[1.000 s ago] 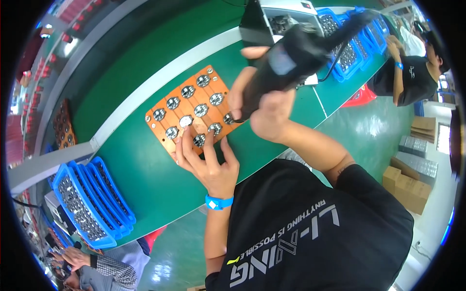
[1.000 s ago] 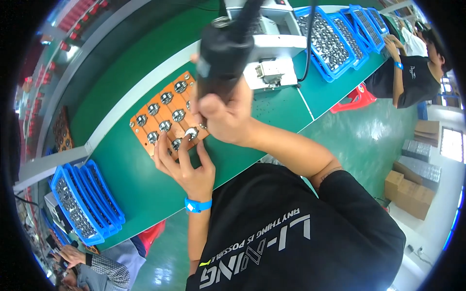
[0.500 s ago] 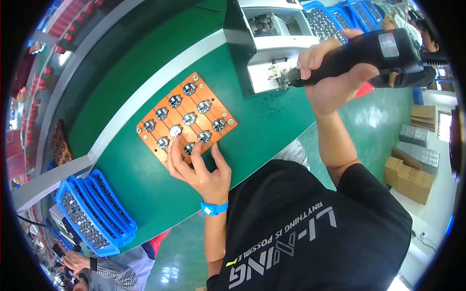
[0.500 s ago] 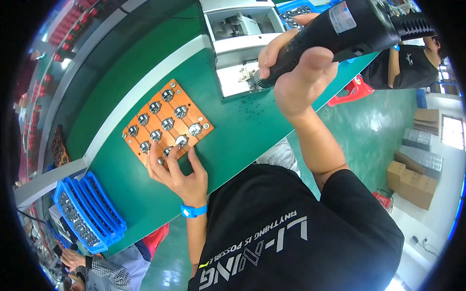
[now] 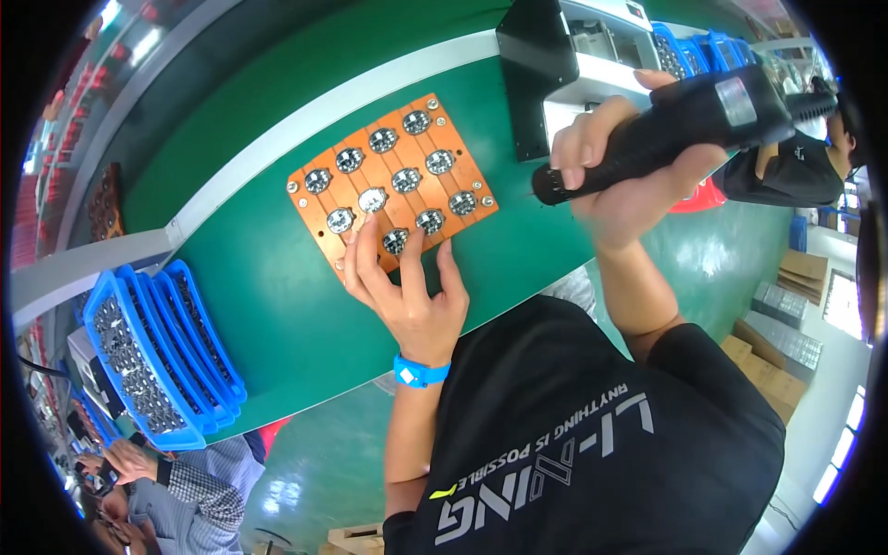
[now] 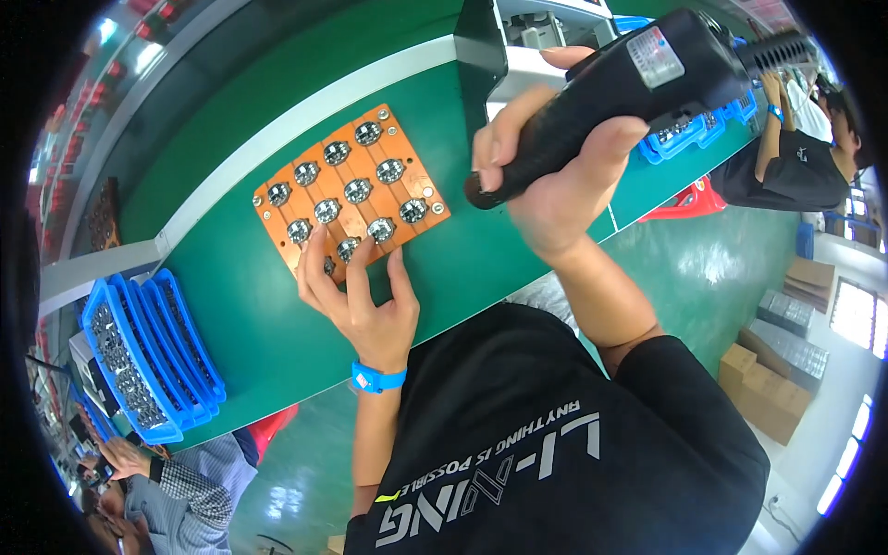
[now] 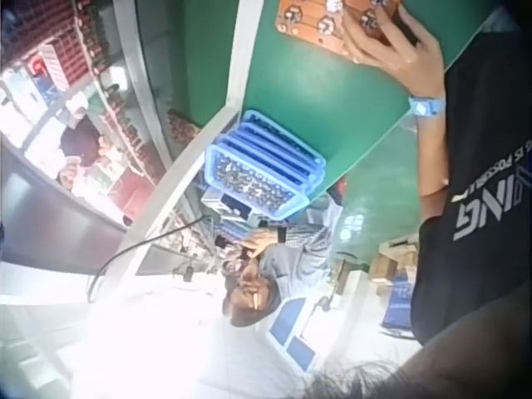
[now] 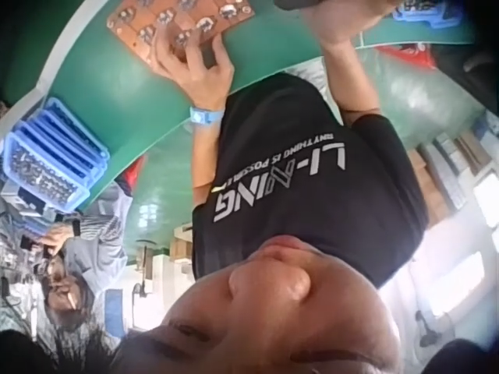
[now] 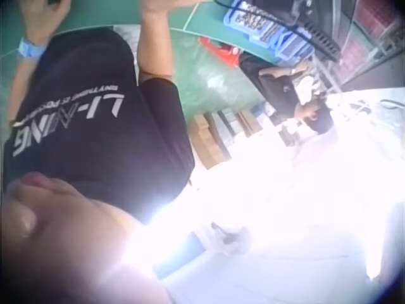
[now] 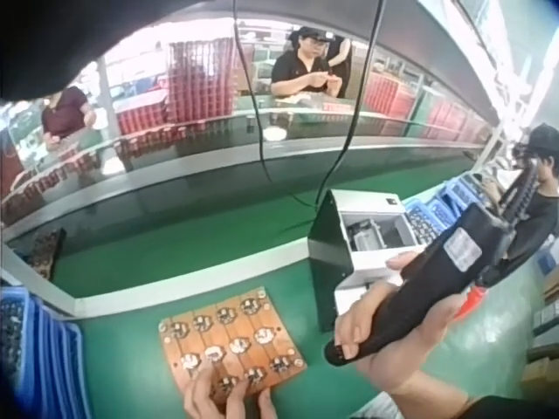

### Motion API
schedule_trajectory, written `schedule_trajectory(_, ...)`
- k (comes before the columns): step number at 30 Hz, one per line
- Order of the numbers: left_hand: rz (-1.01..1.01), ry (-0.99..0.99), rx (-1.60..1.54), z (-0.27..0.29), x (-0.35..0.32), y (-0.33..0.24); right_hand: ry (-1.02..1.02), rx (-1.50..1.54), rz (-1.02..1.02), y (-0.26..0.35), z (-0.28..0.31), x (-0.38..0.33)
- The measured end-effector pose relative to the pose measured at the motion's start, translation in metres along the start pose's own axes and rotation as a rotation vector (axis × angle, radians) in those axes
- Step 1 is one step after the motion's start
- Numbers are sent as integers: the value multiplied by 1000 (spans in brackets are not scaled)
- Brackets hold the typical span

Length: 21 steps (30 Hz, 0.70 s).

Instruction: The person assembles electronic components onto a circuit board by securing them with screws using an electric screwdriver.

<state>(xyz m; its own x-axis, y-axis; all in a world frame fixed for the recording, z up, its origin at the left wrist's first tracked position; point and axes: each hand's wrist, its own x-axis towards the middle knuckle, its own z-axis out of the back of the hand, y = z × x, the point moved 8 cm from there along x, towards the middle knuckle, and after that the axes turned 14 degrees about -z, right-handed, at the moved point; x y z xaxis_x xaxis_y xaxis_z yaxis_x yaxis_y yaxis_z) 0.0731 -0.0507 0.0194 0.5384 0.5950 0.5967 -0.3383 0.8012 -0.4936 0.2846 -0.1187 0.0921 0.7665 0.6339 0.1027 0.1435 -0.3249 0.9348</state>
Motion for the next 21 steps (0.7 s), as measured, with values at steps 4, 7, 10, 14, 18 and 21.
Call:
schedule_trajectory(4,-33,3,26,4,3,-3,27,95,122,16,-1,2)
schedule_trajectory(7,-48,41,41,2,2,-5,39,109,210,40,23,9)
schedule_trajectory(10,-58,92,80,-1,5,-8,-127,18,261,62,49,10)
schedule_trajectory(14,-56,118,103,-3,5,-11,-174,-25,370,68,64,13)
schedule_trajectory(18,-52,98,98,-4,6,-11,-286,-208,319,59,62,13)
schedule_trajectory(21,-42,107,105,-5,7,-12,-262,-165,305,58,64,13)
